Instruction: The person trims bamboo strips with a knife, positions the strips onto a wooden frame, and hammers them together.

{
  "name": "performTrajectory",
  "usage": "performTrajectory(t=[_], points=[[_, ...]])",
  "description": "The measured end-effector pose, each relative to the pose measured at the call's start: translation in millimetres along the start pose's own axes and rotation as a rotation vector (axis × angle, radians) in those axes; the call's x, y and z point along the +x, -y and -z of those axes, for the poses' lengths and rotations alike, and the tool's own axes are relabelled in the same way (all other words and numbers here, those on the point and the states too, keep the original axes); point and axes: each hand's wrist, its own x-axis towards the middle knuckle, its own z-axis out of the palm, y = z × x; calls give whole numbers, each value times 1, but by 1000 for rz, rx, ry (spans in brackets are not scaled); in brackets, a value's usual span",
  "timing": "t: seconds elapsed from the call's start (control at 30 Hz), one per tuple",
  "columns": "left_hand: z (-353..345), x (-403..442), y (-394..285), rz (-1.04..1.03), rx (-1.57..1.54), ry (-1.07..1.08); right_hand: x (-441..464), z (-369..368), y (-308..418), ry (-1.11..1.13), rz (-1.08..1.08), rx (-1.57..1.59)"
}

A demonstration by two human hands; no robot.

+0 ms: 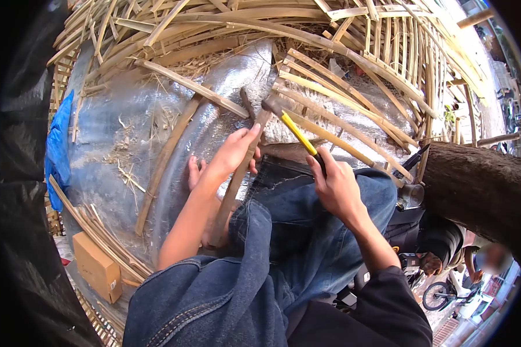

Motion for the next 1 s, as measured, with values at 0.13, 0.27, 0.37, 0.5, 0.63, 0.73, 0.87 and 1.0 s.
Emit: performTrajectory(t=[0.13, 0.27, 0.37, 0.5, 0.63, 0.73, 0.87, 1.0], points=[[17, 3, 27, 66, 30, 95, 0, 11, -10, -22, 199, -31], [1, -1, 28, -29, 203, -120, 14, 5, -28, -54, 330, -147], [0, -1, 18, 24, 93, -94, 30, 1, -32, 33, 190, -274], [0, -2, 19, 47, 21, -66, 23, 7, -12, 76, 248, -187], [-3, -4, 22, 10, 46, -91, 16, 9, -20, 110, 218, -204], [-3, -3, 17, 93, 73, -64, 35, 13, -32, 179, 97, -238], [-3, -3, 21, 65, 90, -86, 18, 23, -13, 276, 186, -169], [-1, -1, 23, 47, 66, -75, 17, 26, -14, 117, 240, -54]])
